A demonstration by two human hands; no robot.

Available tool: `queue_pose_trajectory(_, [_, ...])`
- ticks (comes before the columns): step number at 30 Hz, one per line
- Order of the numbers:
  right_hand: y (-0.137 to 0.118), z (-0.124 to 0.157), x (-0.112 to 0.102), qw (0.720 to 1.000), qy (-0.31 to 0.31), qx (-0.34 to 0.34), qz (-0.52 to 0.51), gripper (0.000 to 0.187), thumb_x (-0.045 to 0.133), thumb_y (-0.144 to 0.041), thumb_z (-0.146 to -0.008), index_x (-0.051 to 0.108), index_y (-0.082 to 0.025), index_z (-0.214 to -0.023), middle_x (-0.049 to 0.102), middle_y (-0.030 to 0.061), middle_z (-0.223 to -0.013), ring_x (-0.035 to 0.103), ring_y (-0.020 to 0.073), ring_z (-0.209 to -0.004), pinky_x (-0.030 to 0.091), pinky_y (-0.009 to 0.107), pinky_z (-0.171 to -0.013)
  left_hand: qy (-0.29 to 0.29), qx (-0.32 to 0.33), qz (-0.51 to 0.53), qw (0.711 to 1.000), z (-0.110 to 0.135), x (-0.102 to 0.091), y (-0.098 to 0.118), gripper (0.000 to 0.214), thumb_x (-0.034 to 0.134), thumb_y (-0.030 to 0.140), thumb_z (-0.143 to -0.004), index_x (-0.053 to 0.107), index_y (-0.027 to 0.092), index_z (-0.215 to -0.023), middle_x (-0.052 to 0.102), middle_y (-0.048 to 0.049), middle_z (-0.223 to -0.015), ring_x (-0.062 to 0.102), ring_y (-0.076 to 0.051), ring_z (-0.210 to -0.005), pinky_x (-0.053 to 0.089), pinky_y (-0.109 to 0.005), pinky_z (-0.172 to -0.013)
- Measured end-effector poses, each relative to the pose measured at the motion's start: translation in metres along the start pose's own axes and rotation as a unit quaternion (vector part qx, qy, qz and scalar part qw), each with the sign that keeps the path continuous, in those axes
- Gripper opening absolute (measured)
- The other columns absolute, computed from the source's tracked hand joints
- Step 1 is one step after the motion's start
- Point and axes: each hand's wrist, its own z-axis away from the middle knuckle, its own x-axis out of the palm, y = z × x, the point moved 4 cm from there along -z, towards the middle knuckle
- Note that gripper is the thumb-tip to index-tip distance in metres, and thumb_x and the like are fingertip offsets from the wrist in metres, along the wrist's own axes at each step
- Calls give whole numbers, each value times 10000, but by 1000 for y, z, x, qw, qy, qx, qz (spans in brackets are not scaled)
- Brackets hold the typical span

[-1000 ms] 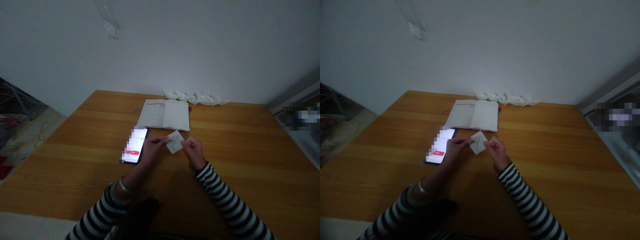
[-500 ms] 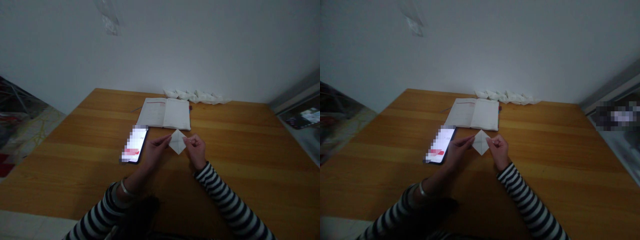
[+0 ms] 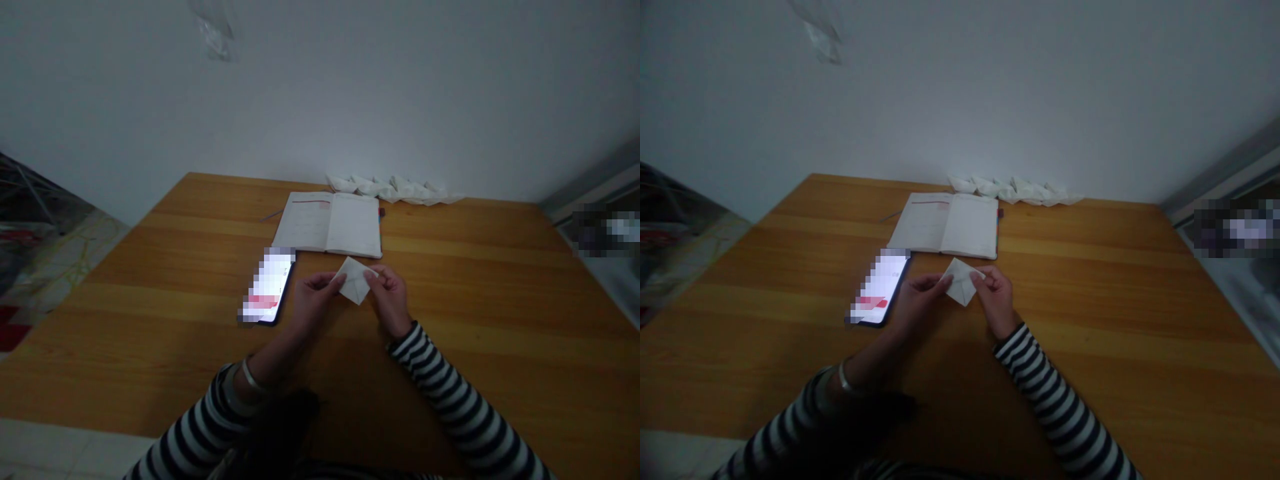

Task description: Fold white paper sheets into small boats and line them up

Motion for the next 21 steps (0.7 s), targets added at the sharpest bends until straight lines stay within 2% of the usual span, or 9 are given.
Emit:
queue_pose_trajectory(4, [5,-2,-4,1000,25,4,-1,269,755,-447,-806,707,-189,-744,710,2,-675,608,139,-581,483,253,-570,-3,1,18,1000,-2,0,-6,299,866,398,-675,780,141,-801,792,-106,-829,720,-189,-706,561,-289,-683])
queue_pose_trajectory(8, [6,-1,-4,999,37,4,1,247,753,-433,-804,735,-187,-789,734,21,-720,634,157,-625,495,271,-614,-11,-14,39,999,-3,0,-10,322,867,394,-675,776,137,-846,792,-110,-833,724,-187,-709,562,-285,-681])
queue_pose_trajectory(11, [7,1,1,999,34,16,-3,263,749,-446,-801,729,-183,-809,725,20,-716,631,154,-627,490,267,-605,0,4,28,1000,-2,-1,-10,329,856,397,-685,775,132,-863,794,-115,-849,729,-197,-717,565,-293,-685])
queue_pose_trajectory(17, [16,5,8,996,61,56,-21,325,882,-348,-636,608,-176,-674,597,-57,-593,515,92,-513,420,215,-513,17,46,-49,998,7,6,-5,320,820,427,-722,747,125,-797,783,-107,-800,727,-216,-706,561,-301,-668])
queue_pose_trajectory(21, [19,7,7,996,51,63,-27,291,843,-389,-692,658,-169,-742,629,-31,-644,528,107,-545,423,228,-533,9,46,-41,998,7,7,-3,303,815,418,-718,739,132,-781,780,-97,-788,720,-206,-689,552,-290,-647])
